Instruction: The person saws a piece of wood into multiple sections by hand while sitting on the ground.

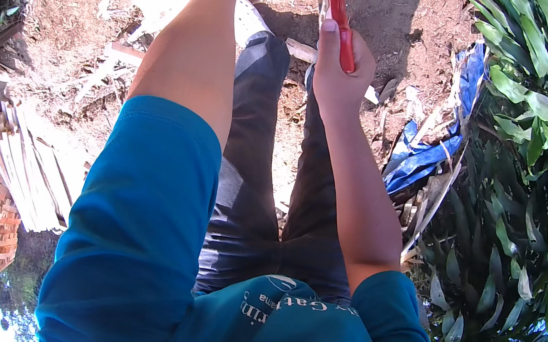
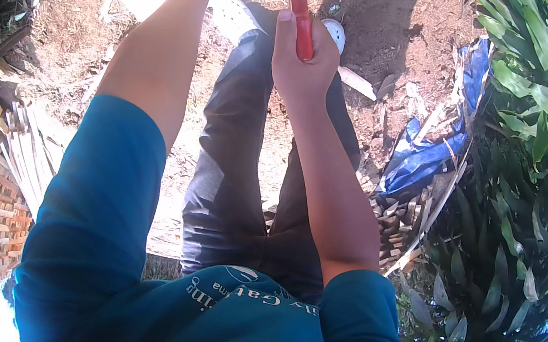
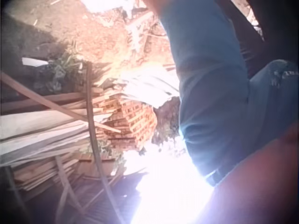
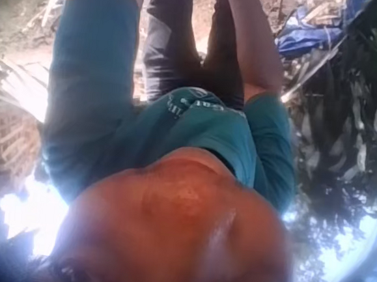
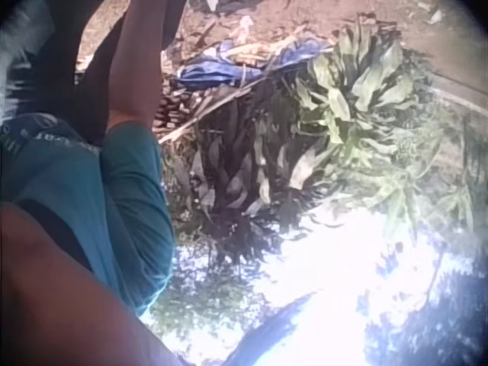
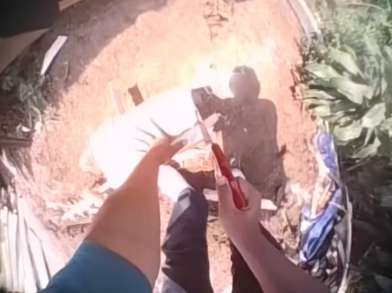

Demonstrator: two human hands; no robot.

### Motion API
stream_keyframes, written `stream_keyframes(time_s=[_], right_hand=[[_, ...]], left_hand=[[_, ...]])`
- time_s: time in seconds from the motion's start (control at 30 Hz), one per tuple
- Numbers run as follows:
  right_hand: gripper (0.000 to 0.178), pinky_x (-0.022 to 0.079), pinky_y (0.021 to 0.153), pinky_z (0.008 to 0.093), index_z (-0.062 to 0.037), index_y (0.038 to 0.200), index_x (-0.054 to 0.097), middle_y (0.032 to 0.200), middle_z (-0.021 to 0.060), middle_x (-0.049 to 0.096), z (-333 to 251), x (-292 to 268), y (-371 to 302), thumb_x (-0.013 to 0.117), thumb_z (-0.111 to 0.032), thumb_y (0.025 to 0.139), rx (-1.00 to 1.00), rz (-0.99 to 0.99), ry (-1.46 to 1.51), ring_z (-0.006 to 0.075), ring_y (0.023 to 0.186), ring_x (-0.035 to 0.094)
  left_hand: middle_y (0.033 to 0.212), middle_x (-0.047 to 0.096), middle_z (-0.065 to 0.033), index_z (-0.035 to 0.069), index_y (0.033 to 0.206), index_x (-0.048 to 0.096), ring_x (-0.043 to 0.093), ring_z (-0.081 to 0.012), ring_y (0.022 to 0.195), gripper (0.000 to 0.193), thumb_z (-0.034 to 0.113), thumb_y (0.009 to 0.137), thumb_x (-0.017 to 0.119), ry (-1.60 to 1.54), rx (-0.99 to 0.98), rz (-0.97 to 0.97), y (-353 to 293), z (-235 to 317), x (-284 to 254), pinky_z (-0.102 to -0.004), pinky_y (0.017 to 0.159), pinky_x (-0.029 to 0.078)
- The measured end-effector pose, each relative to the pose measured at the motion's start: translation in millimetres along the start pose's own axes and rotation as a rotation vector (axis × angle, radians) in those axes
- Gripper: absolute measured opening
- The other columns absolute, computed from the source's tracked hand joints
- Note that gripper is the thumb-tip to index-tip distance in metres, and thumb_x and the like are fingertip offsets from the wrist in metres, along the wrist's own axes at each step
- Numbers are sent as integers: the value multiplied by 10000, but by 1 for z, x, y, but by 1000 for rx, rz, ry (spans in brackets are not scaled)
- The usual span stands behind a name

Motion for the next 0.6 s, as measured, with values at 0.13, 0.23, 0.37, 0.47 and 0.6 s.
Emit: stream_keyframes(time_s=[0.13, 0.23, 0.37, 0.47, 0.6], right_hand=[[301, 336, 541, 224, -39, 813, 622, 622, -49, 497, 5, -37, -66, 657, -247, 1027, 81, -16, -96, 19, 582, 438], [311, 328, 518, 241, -34, 806, 612, 612, -54, 480, 7, -55, -82, 657, -247, 1027, 88, 25, -83, 19, 566, 428], [306, 321, 506, 248, -34, 807, 606, 616, -50, 487, -1, -29, -70, 656, -240, 1028, -81, 10, -183, 24, 562, 423], [281, 332, 520, 240, -26, 840, 625, 637, -49, 498, 9, -20, -61, 658, -233, 1026, 66, 51, 20, 22, 573, 427], [263, 345, 535, 232, -17, 878, 650, 648, -52, 500, 9, -37, -59, 665, -235, 1024, 31, 25, -52, 18, 588, 431]], left_hand=[[1181, 552, -266, 123, 1601, 348, 526, -390, 1191, 955, 762, 912, 520, 349, 58, 117, 9, -19, -3, -513, 1051, 372], [924, 706, -288, 42, 1425, 581, 711, -356, 1008, 908, 782, 900, 548, 538, 36, 309, 17, -10, -22, -495, 925, 505], [1173, 692, -297, -98, 1311, 607, 656, -389, 1180, 992, 788, 864, 588, 467, 90, 426, 14, 25, -33, -460, 1015, 498], [1264, 661, -308, -156, 1310, 568, 636, -392, 1225, 1048, 788, 856, 589, 495, 33, 394, 12, 52, -41, -449, 1061, 483], [1351, 611, -310, -124, 1318, 581, 598, -380, 1285, 1000, 768, 867, 594, 498, -46, 379, 12, 35, -42, -444, 1080, 464]])
Point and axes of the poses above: each hand's wrist, its own y-axis towards the middle knuckle, its own x-axis out of the palm, z = x × y, the point moved 7 cm from there along y, towards the middle knuckle
